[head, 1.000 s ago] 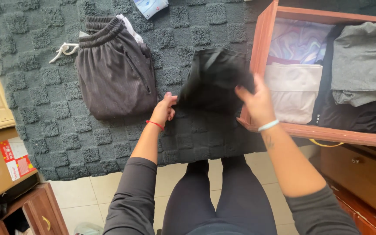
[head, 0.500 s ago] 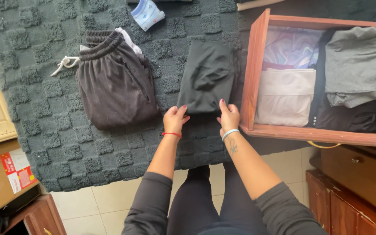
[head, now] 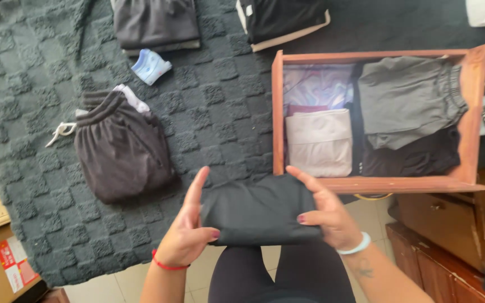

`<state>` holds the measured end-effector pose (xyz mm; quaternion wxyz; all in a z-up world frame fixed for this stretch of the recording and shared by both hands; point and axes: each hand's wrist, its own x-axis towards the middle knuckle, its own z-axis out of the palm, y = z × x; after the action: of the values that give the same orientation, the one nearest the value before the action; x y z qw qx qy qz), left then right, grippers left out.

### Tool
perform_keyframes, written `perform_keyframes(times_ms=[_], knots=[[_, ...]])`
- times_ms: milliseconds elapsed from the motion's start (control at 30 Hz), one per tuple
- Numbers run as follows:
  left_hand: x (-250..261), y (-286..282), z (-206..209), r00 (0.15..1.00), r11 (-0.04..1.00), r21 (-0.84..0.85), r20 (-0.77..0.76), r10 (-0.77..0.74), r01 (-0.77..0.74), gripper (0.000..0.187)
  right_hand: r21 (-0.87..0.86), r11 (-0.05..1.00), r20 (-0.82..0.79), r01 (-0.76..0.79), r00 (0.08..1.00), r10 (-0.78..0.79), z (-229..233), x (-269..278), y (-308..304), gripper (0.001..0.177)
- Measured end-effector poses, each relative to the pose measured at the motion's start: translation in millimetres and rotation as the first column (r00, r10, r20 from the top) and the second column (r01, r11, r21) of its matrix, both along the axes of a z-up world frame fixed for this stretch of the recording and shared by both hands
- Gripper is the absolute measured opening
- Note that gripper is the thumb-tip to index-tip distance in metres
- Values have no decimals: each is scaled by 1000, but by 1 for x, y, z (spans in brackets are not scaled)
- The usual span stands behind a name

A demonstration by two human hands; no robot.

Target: Folding various clothing items on a bed and organizing them into a dresser drawer.

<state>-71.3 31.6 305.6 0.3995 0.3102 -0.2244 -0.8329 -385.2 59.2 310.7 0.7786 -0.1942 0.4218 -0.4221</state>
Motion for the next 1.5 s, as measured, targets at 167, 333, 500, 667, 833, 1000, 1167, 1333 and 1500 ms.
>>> perform_keyframes(times_ms=[167, 333, 500, 667, 833, 1000, 1167, 1333, 1500], knots=[[-108, -75, 24, 980, 980, 2, 26, -198, 198, 95, -308, 948, -412, -83, 910, -53, 15, -106, -45, 85], [-173, -109, -3, 977, 976, 33, 16, -214, 213, 86, -338, 932, -478, -129, 877, -52, -14, -180, -84, 78], [-204, -127, -43, 982, 969, 209, 106, -155, 131, 70, -40, 996, -321, -74, 945, 57, -72, -217, -114, 76], [-248, -169, -130, 793, 974, -165, 609, -22, 154, 69, -257, 935, -526, -243, 847, 76, -137, -224, -184, 75], [-295, -187, -171, 237, 822, -422, 905, 354, 382, 67, -369, 840, -702, -397, 711, 28, -163, -216, -218, 82], [-308, -187, -173, 91, 905, -214, 977, 194, 367, 74, -46, 897, -891, -440, 424, 162, -157, -205, -222, 79], [-326, -164, -184, -274, 768, -239, 838, 472, 594, 66, 36, 898, -916, -439, 344, 205, -117, -238, -250, 53], [-360, -170, -168, -352, 717, -170, 781, 516, 676, 74, -406, 909, -830, -98, 456, -321, -188, -362, -349, 15], [-374, -177, -210, -237, 777, -203, 880, 412, 595, 85, -38, 920, -656, 391, 684, -318, -264, -456, -468, 44]])
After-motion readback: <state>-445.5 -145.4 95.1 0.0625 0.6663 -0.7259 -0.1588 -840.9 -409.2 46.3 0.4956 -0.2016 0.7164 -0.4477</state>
